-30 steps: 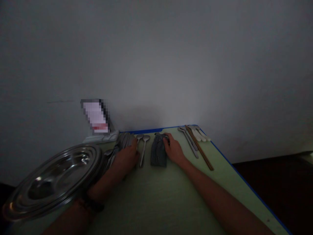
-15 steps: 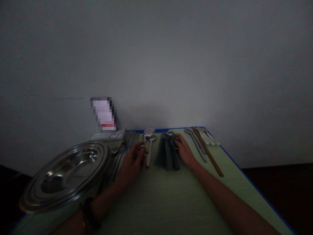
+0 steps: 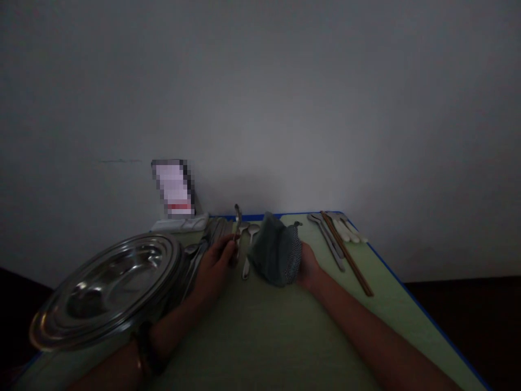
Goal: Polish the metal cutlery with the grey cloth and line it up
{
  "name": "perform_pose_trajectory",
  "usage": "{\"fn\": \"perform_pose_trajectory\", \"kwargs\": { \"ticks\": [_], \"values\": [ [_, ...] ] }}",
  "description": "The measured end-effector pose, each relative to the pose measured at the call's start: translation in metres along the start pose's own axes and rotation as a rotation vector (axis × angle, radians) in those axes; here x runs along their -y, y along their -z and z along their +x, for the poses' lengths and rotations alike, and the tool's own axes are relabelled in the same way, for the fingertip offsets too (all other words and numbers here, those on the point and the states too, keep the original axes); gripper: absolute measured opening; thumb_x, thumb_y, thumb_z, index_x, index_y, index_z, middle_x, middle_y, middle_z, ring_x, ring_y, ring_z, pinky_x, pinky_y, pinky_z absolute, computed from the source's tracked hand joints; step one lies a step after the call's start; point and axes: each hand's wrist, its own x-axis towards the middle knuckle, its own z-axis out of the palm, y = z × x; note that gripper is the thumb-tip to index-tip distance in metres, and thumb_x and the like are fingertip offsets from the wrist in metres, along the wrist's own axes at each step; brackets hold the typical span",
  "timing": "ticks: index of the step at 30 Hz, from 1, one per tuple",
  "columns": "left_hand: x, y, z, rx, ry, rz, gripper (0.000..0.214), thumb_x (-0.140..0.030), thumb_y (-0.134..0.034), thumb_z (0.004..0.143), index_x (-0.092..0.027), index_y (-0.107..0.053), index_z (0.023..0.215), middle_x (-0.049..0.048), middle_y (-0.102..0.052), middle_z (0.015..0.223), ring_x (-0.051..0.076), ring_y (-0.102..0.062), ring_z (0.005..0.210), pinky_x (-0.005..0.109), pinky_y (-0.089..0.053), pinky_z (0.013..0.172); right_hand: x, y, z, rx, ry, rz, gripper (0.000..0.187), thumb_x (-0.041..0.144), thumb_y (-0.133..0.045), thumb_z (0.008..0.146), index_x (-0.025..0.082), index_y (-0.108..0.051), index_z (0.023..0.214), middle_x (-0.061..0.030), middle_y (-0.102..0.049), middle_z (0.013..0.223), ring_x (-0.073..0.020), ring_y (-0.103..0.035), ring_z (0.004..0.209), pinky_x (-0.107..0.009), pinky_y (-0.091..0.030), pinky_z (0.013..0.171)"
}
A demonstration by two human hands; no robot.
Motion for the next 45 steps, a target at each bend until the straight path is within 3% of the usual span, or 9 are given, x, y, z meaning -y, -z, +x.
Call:
{"fn": "perform_pose_trajectory", "kwargs": {
  "ticks": [7,9,12,16,20,27,36,41,45],
  "values": [
    [-0.002,-0.005,-0.002,0.054,0.042,-0.052,0.027,-0.042,-0.052,0.079,-0.020,-0.045,0.094,-0.0083,-0.050,0.059,0.006,-0.042,0.035,0.015,-0.031,0.032,0.011,-0.008,-0.003,0.054,-0.175,0.168,0.050,0.059,-0.035,0.081,0.019,-0.063,0.086,-0.0094,-0.071,0.092,-0.0230,-0.059,0.104,-0.041,-0.042,0.092],
    [-0.003,-0.004,-0.003,0.051,0.046,-0.048,0.028,-0.041,-0.052,0.079,-0.020,-0.046,0.097,-0.0089,-0.050,0.056,0.005,-0.039,0.033,0.015,-0.029,0.032,0.010,-0.010,-0.004,0.081,-0.166,0.172,0.044,0.053,-0.038,0.083,0.019,-0.062,0.093,-0.0085,-0.070,0.094,-0.0221,-0.059,0.104,-0.041,-0.043,0.092],
    [-0.004,-0.003,-0.003,0.031,0.045,-0.040,0.028,-0.040,-0.053,0.079,-0.019,-0.048,0.097,-0.0087,-0.049,0.054,0.005,-0.040,0.037,0.013,-0.029,0.034,0.003,-0.009,-0.003,0.055,-0.159,0.139,0.023,0.025,-0.047,0.082,0.018,-0.061,0.100,-0.0053,-0.071,0.093,-0.0188,-0.062,0.100,-0.038,-0.044,0.092],
    [-0.005,-0.003,-0.002,0.008,0.024,-0.023,0.025,-0.039,-0.051,0.080,-0.018,-0.050,0.094,-0.0078,-0.048,0.057,0.005,-0.042,0.043,0.013,-0.029,0.038,-0.002,-0.008,0.004,-0.122,-0.128,0.110,0.035,0.001,-0.048,0.074,0.016,-0.060,0.104,-0.0036,-0.073,0.087,-0.0166,-0.065,0.092,-0.035,-0.047,0.090],
    [-0.004,-0.003,-0.003,0.038,0.000,0.021,0.026,-0.039,-0.046,0.082,-0.017,-0.051,0.094,-0.0056,-0.052,0.063,0.005,-0.041,0.042,0.015,-0.030,0.037,0.000,-0.009,0.010,-0.251,-0.012,0.228,0.029,0.007,-0.044,0.082,0.018,-0.061,0.103,-0.0030,-0.073,0.088,-0.0160,-0.065,0.092,-0.034,-0.049,0.088],
    [-0.006,-0.006,-0.007,0.207,-0.009,0.222,0.027,-0.039,-0.051,0.081,-0.015,-0.061,0.087,-0.0029,-0.060,0.056,0.007,-0.043,0.038,0.018,-0.031,0.038,0.001,-0.010,0.008,-0.123,0.055,0.283,0.029,0.014,-0.042,0.084,0.020,-0.061,0.105,-0.0025,-0.071,0.097,-0.0155,-0.065,0.094,-0.036,-0.047,0.092],
    [-0.008,-0.006,-0.008,0.158,-0.081,0.380,0.026,-0.035,-0.046,0.085,-0.016,-0.062,0.091,-0.0056,-0.047,0.047,0.011,-0.047,0.045,0.020,-0.035,0.045,0.005,-0.013,0.007,-0.253,0.115,0.281,0.028,0.018,-0.042,0.086,0.022,-0.061,0.106,-0.0012,-0.071,0.099,-0.0156,-0.062,0.100,-0.037,-0.045,0.095],
    [-0.005,-0.001,-0.002,0.074,-0.161,0.502,0.036,-0.021,-0.039,0.086,-0.017,-0.047,0.120,0.0037,-0.064,0.085,0.013,-0.055,0.059,0.025,-0.045,0.058,0.000,-0.004,0.013,-0.275,0.219,0.235,0.028,0.020,-0.045,0.084,0.025,-0.061,0.107,-0.0003,-0.067,0.108,-0.0157,-0.061,0.101,-0.037,-0.048,0.090],
    [0.007,0.008,0.008,0.065,-0.278,0.797,0.057,-0.002,-0.034,0.077,-0.014,-0.032,0.134,0.0142,-0.050,0.128,0.023,-0.053,0.108,0.039,-0.044,0.089,-0.001,-0.004,0.014,-0.269,0.211,0.240,0.026,0.019,-0.048,0.083,0.024,-0.061,0.105,-0.0007,-0.066,0.110,-0.0152,-0.060,0.103,-0.036,-0.048,0.090]
  ]
}}
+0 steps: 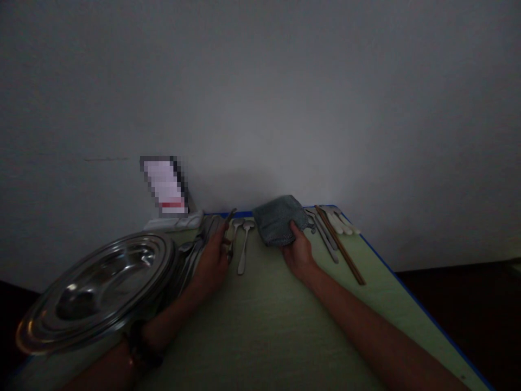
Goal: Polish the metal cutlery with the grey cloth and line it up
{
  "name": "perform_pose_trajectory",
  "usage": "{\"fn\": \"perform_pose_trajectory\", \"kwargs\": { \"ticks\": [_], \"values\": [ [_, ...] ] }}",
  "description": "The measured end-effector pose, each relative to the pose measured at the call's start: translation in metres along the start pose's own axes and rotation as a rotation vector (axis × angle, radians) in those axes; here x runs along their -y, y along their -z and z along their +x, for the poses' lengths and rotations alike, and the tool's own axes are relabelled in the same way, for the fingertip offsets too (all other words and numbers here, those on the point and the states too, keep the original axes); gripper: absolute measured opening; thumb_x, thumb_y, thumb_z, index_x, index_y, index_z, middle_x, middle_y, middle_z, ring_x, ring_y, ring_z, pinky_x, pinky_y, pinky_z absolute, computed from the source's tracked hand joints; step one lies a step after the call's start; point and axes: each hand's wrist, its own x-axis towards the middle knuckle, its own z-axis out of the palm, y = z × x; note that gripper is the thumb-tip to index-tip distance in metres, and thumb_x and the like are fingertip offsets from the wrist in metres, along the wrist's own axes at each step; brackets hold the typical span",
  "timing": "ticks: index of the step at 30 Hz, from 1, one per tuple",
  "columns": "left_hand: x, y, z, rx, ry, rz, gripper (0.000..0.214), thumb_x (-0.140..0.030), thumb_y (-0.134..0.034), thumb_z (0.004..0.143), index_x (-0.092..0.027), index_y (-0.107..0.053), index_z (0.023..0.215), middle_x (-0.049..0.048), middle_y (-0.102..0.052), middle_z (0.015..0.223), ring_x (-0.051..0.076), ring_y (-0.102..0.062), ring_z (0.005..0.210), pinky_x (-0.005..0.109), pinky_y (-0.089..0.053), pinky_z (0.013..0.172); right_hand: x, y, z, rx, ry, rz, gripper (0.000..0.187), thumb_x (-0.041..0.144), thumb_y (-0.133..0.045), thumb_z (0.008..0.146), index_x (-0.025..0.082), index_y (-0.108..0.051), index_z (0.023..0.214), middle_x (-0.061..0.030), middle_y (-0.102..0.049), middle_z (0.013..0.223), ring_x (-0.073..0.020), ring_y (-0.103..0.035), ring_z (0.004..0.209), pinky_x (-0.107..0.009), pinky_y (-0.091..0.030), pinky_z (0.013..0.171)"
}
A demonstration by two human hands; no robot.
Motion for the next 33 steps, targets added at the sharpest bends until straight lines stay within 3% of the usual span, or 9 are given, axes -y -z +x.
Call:
{"fn": "perform_pose_trajectory", "kwargs": {
  "ticks": [4,7,12,15,22,28,33],
  "values": [
    [0.007,-0.005,-0.001,0.067,-0.048,0.085,0.061,-0.001,-0.039,0.072,-0.005,-0.035,0.132,0.0189,-0.024,0.145,0.030,-0.021,0.133,0.046,-0.027,0.105,0.000,-0.004,-0.002,-0.014,-0.028,0.011,0.025,0.017,-0.046,0.085,0.022,-0.062,0.104,-0.0014,-0.068,0.107,-0.0141,-0.060,0.103,-0.034,-0.047,0.092],
    [0.001,-0.007,-0.006,0.108,-0.174,0.281,0.043,-0.013,-0.040,0.083,-0.007,-0.045,0.126,0.0157,-0.025,0.146,0.031,-0.012,0.135,0.049,-0.019,0.107,0.000,-0.004,-0.003,-0.024,-0.031,0.012,0.024,0.017,-0.046,0.085,0.021,-0.062,0.102,-0.0015,-0.068,0.106,-0.0142,-0.060,0.103,-0.034,-0.047,0.092],
    [-0.009,-0.009,-0.017,0.295,-0.325,0.510,0.042,-0.035,-0.033,0.091,-0.015,-0.047,0.126,0.0112,-0.043,0.138,0.025,-0.032,0.129,0.047,-0.019,0.107,-0.002,0.001,0.000,0.015,0.001,-0.024,0.022,0.019,-0.050,0.083,0.023,-0.063,0.100,-0.0015,-0.068,0.106,-0.0155,-0.060,0.104,-0.035,-0.047,0.092],
    [-0.014,-0.007,-0.019,0.308,-0.316,0.569,0.040,-0.031,-0.034,0.090,-0.014,-0.049,0.123,0.0115,-0.047,0.133,0.026,-0.038,0.123,0.043,-0.025,0.103,-0.003,0.003,0.002,0.010,-0.008,-0.030,0.023,0.019,-0.048,0.084,0.023,-0.063,0.101,-0.0009,-0.068,0.107,-0.0148,-0.060,0.103,-0.035,-0.047,0.092],
    [-0.022,-0.004,-0.019,0.266,-0.226,0.656,0.029,-0.024,-0.036,0.087,-0.013,-0.056,0.105,0.0141,-0.060,0.097,0.029,-0.052,0.094,0.045,-0.036,0.085,-0.003,0.003,0.002,-0.002,-0.008,-0.041,0.023,0.019,-0.049,0.084,0.023,-0.063,0.102,-0.0017,-0.068,0.106,-0.0155,-0.060,0.103,-0.036,-0.047,0.092],
    [-0.021,-0.004,-0.017,0.362,-0.194,0.680,0.034,-0.012,-0.035,0.084,-0.013,-0.052,0.113,0.0135,-0.064,0.093,0.026,-0.061,0.079,0.037,-0.044,0.069,-0.003,0.000,0.000,-0.030,-0.026,-0.031,0.023,0.019,-0.048,0.085,0.022,-0.063,0.101,-0.0016,-0.069,0.104,-0.0154,-0.061,0.102,-0.036,-0.047,0.092],
    [-0.026,-0.002,-0.015,0.408,-0.138,0.696,0.040,-0.016,-0.036,0.084,-0.010,-0.047,0.123,0.0172,-0.067,0.090,0.027,-0.064,0.070,0.036,-0.044,0.060,-0.005,0.003,0.001,0.020,-0.013,-0.056,0.023,0.020,-0.049,0.084,0.023,-0.063,0.103,-0.0016,-0.068,0.105,-0.0156,-0.061,0.102,-0.037,-0.047,0.092]
  ]
}}
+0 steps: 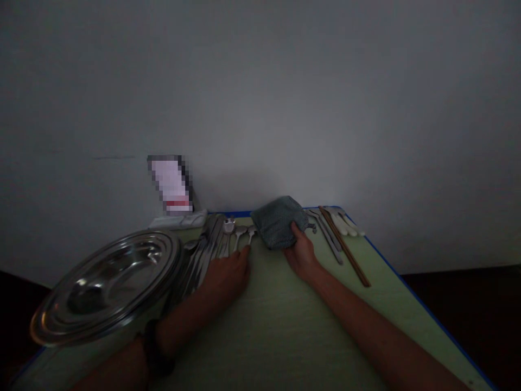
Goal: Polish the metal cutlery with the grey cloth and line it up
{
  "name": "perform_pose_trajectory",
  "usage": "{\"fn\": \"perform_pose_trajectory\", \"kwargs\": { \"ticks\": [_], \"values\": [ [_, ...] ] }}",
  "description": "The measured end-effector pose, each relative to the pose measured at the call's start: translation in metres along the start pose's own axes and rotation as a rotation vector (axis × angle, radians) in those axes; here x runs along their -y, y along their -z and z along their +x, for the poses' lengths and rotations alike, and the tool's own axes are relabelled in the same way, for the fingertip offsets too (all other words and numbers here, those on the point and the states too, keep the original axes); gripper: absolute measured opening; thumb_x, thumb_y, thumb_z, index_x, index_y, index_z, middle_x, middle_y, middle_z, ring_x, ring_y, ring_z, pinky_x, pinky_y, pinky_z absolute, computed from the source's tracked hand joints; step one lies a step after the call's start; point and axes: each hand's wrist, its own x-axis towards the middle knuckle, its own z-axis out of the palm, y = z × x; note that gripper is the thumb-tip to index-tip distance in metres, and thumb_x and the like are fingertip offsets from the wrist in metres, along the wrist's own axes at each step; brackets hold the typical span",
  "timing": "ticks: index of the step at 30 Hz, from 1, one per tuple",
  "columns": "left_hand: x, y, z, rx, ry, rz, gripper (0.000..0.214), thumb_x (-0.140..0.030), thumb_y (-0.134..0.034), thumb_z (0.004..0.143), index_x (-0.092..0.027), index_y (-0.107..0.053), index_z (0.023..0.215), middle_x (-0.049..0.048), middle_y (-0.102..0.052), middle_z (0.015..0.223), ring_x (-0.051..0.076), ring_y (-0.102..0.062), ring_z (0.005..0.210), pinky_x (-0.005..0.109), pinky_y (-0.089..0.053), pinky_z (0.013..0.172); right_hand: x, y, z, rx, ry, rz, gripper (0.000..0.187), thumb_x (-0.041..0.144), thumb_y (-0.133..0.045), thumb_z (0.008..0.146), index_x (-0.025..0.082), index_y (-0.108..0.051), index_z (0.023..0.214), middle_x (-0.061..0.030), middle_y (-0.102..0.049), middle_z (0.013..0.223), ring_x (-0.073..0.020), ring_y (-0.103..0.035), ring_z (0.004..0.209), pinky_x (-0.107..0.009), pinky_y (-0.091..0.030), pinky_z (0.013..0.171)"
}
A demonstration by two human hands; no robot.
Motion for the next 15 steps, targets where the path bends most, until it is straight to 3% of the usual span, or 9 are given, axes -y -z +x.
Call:
{"fn": "perform_pose_trajectory", "kwargs": {
  "ticks": [5,10,15],
  "values": [
    [0.0001,0.0010,-0.0003,0.026,-0.001,-0.010,0.045,-0.023,-0.033,0.087,-0.009,-0.040,0.130,0.0168,-0.068,0.078,0.029,-0.065,0.068,0.037,-0.044,0.060,-0.0013,0.0031,0.0014,0.028,-0.004,-0.049,0.026,0.022,-0.050,0.083,0.025,-0.061,0.107,-0.0008,-0.067,0.108,-0.0163,-0.060,0.104,-0.038,-0.047,0.092],
    [0.0019,0.0007,0.0017,0.061,-0.044,-0.009,0.049,-0.013,-0.034,0.084,-0.009,-0.037,0.133,0.0184,-0.069,0.082,0.032,-0.065,0.071,0.039,-0.045,0.060,0.0002,-0.0004,-0.0004,-0.006,-0.018,-0.018,0.026,0.020,-0.047,0.085,0.024,-0.061,0.107,-0.0003,-0.067,0.108,-0.0153,-0.059,0.105,-0.037,-0.047,0.093],
    [0.0032,0.0017,0.0019,0.088,-0.069,0.003,0.043,-0.009,-0.036,0.084,-0.012,-0.045,0.126,0.0178,-0.069,0.084,0.030,-0.066,0.075,0.038,-0.046,0.062,0.0012,-0.0035,-0.0028,-0.024,-0.019,-0.044,0.026,0.021,-0.047,0.085,0.025,-0.061,0.106,-0.0004,-0.068,0.107,-0.0159,-0.060,0.103,-0.038,-0.048,0.092]
  ]
}}
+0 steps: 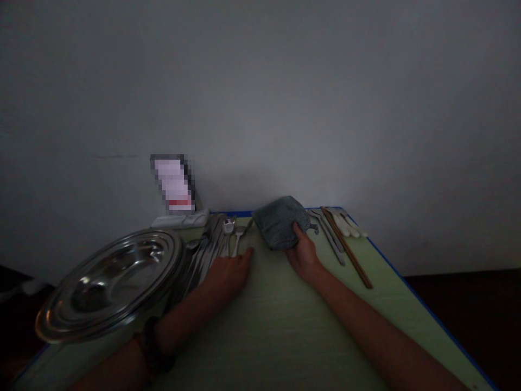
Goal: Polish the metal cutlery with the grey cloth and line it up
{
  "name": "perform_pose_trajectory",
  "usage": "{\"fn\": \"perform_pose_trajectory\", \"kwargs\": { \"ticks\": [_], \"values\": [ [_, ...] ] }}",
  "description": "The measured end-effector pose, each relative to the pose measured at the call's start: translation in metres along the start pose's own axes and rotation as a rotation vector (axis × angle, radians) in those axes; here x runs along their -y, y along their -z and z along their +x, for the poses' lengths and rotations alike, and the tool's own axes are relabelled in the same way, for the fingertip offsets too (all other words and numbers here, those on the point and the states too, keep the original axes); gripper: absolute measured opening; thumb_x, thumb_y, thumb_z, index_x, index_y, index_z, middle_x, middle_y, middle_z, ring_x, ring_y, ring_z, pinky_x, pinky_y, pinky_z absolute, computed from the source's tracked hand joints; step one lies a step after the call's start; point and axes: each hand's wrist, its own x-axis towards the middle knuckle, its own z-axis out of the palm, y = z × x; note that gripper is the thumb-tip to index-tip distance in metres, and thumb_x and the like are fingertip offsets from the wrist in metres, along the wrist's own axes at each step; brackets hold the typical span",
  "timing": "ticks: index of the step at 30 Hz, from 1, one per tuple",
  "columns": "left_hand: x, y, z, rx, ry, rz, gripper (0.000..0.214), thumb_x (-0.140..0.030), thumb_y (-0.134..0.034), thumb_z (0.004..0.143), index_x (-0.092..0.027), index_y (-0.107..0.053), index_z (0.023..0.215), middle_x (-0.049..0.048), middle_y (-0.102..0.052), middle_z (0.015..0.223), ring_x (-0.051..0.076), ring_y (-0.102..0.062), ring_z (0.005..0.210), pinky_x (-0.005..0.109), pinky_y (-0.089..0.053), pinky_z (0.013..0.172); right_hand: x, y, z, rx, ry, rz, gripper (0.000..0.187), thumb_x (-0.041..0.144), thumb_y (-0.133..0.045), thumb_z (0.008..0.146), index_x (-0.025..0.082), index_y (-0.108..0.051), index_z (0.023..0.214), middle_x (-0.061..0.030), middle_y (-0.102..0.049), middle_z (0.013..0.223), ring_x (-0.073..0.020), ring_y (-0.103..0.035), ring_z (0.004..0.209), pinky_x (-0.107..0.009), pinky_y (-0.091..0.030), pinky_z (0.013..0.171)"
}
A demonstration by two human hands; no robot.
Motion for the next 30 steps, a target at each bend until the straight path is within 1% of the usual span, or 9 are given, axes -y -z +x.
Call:
{"fn": "perform_pose_trajectory", "kwargs": {
  "ticks": [8,11,14,17,22,25,30],
  "values": [
    [0.0002,-0.0003,-0.0022,-0.007,-0.011,0.013,0.038,-0.008,-0.035,0.085,-0.008,-0.048,0.120,0.0181,-0.068,0.083,0.032,-0.066,0.073,0.040,-0.047,0.059,0.0014,-0.0030,-0.0040,-0.022,-0.007,0.008,0.023,0.020,-0.047,0.085,0.024,-0.062,0.102,-0.0002,-0.069,0.104,-0.0160,-0.061,0.102,-0.038,-0.047,0.093],
    [0.0000,-0.0011,-0.0018,-0.004,0.003,0.020,0.038,-0.007,-0.035,0.085,-0.008,-0.047,0.121,0.0183,-0.068,0.085,0.031,-0.066,0.075,0.040,-0.048,0.060,0.0018,-0.0040,-0.0045,-0.015,-0.006,0.016,0.024,0.019,-0.045,0.086,0.023,-0.062,0.102,-0.0014,-0.069,0.105,-0.0158,-0.060,0.103,-0.038,-0.047,0.093],
    [0.0005,-0.0027,-0.0012,0.008,0.019,0.023,0.040,-0.007,-0.035,0.085,-0.010,-0.044,0.124,0.0182,-0.068,0.086,0.029,-0.066,0.074,0.038,-0.048,0.060,0.0016,-0.0047,-0.0041,-0.046,-0.006,0.024,0.024,0.020,-0.045,0.086,0.022,-0.063,0.101,-0.0017,-0.069,0.104,-0.0154,-0.061,0.102,-0.037,-0.047,0.093],
    [0.0013,-0.0022,-0.0012,0.021,0.029,0.018,0.039,-0.008,-0.036,0.085,-0.011,-0.044,0.123,0.0162,-0.068,0.084,0.028,-0.066,0.074,0.038,-0.047,0.063,0.0018,-0.0047,-0.0034,-0.071,-0.010,0.026,0.023,0.020,-0.045,0.086,0.022,-0.063,0.100,-0.0016,-0.069,0.103,-0.0153,-0.061,0.102,-0.036,-0.047,0.093],
    [0.0014,0.0032,-0.0025,0.038,0.023,-0.002,0.035,-0.010,-0.036,0.085,-0.014,-0.046,0.118,0.0151,-0.068,0.086,0.029,-0.066,0.077,0.041,-0.047,0.064,0.0017,-0.0012,-0.0017,-0.031,-0.031,0.030,0.023,0.020,-0.046,0.086,0.023,-0.064,0.100,-0.0006,-0.069,0.104,-0.0148,-0.060,0.103,-0.036,-0.047,0.092],
    [0.0007,0.0050,-0.0026,0.045,0.023,-0.018,0.037,-0.009,-0.035,0.085,-0.014,-0.046,0.119,0.0152,-0.068,0.088,0.030,-0.066,0.078,0.042,-0.047,0.064,0.0008,0.0010,-0.0006,0.008,-0.022,0.054,0.023,0.021,-0.047,0.086,0.024,-0.063,0.101,-0.0007,-0.069,0.104,-0.0152,-0.060,0.103,-0.037,-0.048,0.092],
    [-0.0002,0.0036,-0.0026,0.032,0.025,-0.061,0.040,-0.008,-0.036,0.083,-0.017,-0.046,0.121,0.0139,-0.068,0.093,0.028,-0.065,0.079,0.040,-0.047,0.067,-0.0006,0.0024,0.0010,-0.006,-0.026,0.050,0.023,0.021,-0.048,0.085,0.023,-0.063,0.102,-0.0012,-0.068,0.106,-0.0153,-0.060,0.103,-0.037,-0.047,0.092]
  ]
}}
